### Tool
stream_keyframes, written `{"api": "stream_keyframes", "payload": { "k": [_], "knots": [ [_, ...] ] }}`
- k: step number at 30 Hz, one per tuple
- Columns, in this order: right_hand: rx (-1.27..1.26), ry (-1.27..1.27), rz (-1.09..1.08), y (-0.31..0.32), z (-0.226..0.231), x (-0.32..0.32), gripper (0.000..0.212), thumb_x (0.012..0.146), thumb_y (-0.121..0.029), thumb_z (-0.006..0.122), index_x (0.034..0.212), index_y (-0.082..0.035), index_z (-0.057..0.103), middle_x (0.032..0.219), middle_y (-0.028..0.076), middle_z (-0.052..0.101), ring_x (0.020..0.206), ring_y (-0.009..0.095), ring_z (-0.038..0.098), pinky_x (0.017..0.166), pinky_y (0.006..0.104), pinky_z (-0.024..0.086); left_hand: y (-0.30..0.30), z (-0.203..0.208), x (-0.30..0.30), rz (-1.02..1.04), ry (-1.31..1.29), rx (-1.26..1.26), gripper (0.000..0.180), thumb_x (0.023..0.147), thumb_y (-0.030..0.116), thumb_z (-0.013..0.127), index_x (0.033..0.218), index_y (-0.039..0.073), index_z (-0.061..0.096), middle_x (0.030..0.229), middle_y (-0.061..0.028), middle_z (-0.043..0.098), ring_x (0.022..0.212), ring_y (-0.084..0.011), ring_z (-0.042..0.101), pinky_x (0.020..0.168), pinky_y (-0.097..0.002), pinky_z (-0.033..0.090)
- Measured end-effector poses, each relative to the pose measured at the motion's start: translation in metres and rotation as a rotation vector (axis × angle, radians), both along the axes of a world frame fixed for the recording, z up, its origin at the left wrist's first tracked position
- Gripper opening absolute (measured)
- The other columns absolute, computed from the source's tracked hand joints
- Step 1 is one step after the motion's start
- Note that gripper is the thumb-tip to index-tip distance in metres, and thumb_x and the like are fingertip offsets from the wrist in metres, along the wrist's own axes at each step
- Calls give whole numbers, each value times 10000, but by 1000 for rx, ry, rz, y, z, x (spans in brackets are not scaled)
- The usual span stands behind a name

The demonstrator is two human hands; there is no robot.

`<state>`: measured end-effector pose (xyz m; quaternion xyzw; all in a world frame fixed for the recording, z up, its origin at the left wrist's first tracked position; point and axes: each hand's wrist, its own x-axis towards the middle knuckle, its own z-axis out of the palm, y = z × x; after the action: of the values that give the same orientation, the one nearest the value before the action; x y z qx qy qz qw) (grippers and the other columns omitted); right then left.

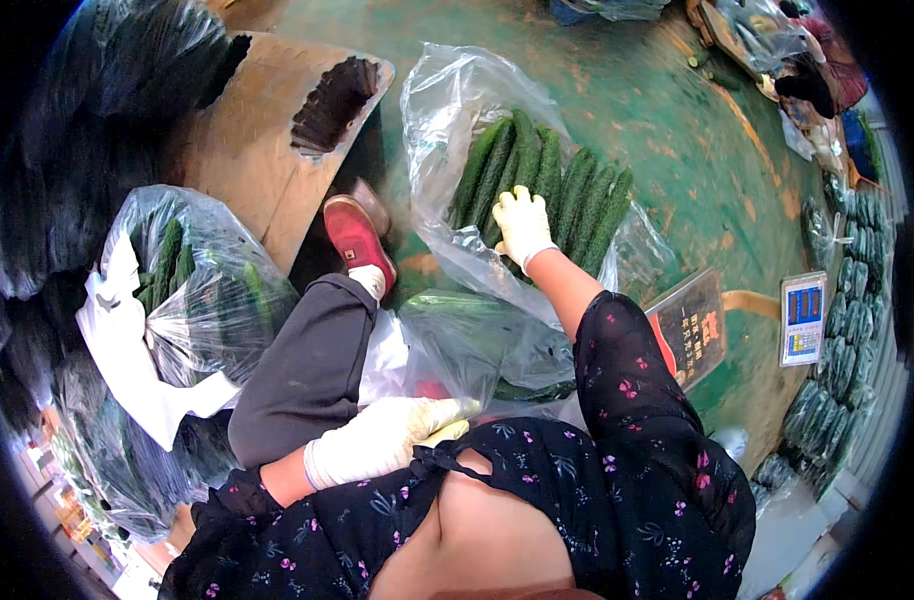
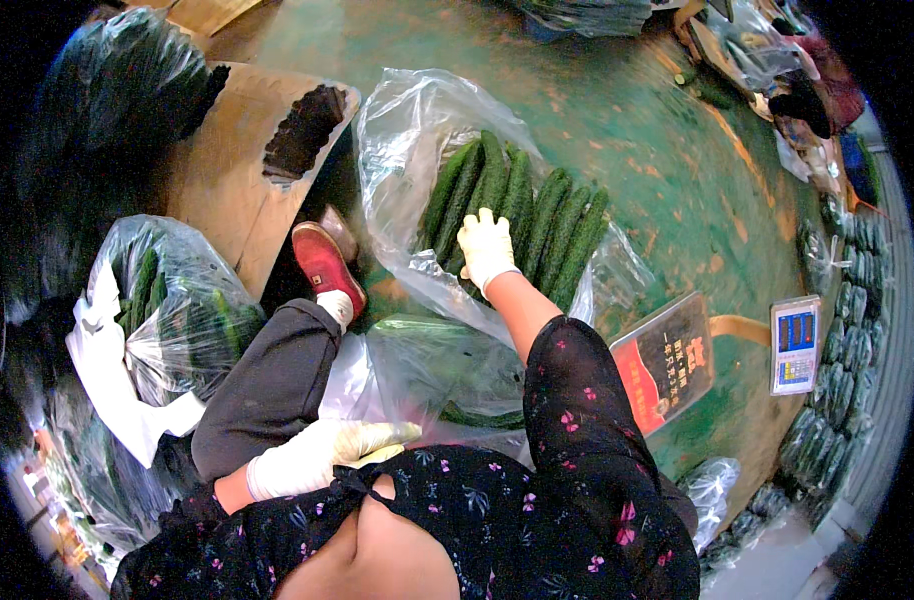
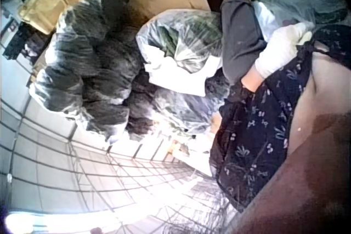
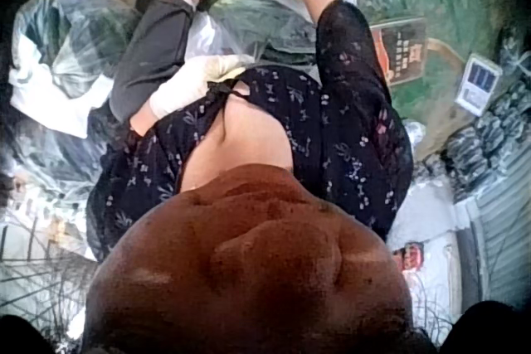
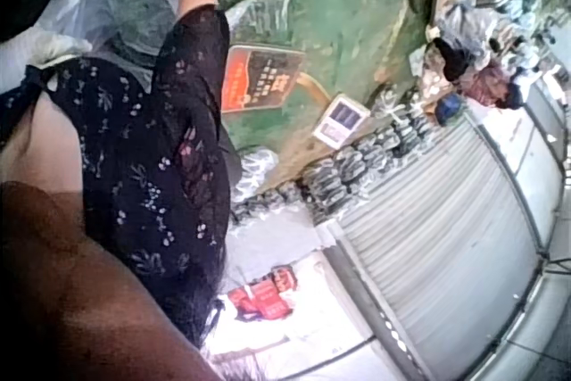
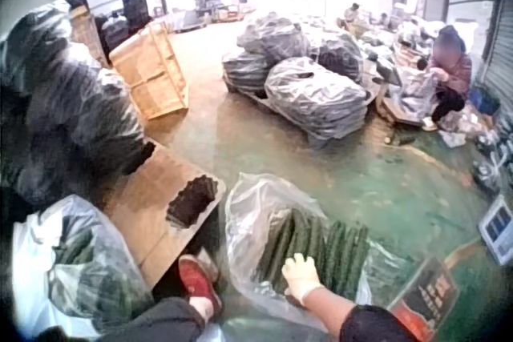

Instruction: The person picks up cucumbers, places them into plastic bags, weighs the filled bags on a digital scale, and ties the bags shut while seated among numerous larger bags of cucumbers.

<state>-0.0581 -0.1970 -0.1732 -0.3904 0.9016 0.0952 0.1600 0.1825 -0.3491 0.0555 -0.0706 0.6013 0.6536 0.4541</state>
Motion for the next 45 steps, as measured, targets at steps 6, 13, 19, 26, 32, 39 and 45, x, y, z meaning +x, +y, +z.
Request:
{"api": "stream_keyframes", "payload": {
  "k": [6,13,19,26,32,39,45],
  "knots": [
    [192,-91,-24,-32,9,-8,659,637,-536,733,1113,-90,634,1141,87,575,1188,291,429,1028,498,288,-3,-3,-1,26,44,78,557,856,86,641,1368,28,430,1379,-71,473,1239,-133,441,1020,-251,337],
    [-68,-368,70,-31,-9,-3,666,725,-484,675,1273,-133,534,1197,120,584,1239,297,423,1065,617,175,-2,7,-10,-107,211,-89,523,907,200,593,1365,20,416,1337,-101,514,1204,-154,487,996,-256,361],
    [-786,-893,-514,38,22,47,511,811,-239,665,1255,-23,532,1167,133,614,1090,219,571,964,322,430,8,10,-11,-213,472,-323,456,921,387,468,1191,21,495,966,-236,600,908,-366,598,794,-407,460],
    [-805,-1135,-311,108,96,171,641,802,-287,707,1349,-65,455,1231,110,574,1141,201,527,998,336,379,2,15,5,-133,208,-304,360,868,393,592,826,37,624,626,-33,556,541,-124,520,532,-307,444],
    [333,-579,-96,224,37,225,275,808,-181,507,994,-72,679,964,174,680,919,303,658,785,406,510,8,19,43,-9,295,-487,350,891,383,586,802,49,643,557,19,481,484,-66,439,466,-239,372],
    [171,-449,-292,220,97,216,272,756,-226,542,892,-43,690,906,205,673,882,350,655,776,410,507,11,2,96,-4,892,-672,279,878,319,558,862,55,647,718,-150,611,616,-283,614,630,-386,489],
    [-398,-830,-726,239,99,224,548,761,-218,725,1227,8,546,1075,119,654,920,172,622,772,283,501,6,46,139,533,1256,-750,276,822,201,624,1045,38,622,939,-165,624,884,-327,604,790,-388,485]
  ]
}}
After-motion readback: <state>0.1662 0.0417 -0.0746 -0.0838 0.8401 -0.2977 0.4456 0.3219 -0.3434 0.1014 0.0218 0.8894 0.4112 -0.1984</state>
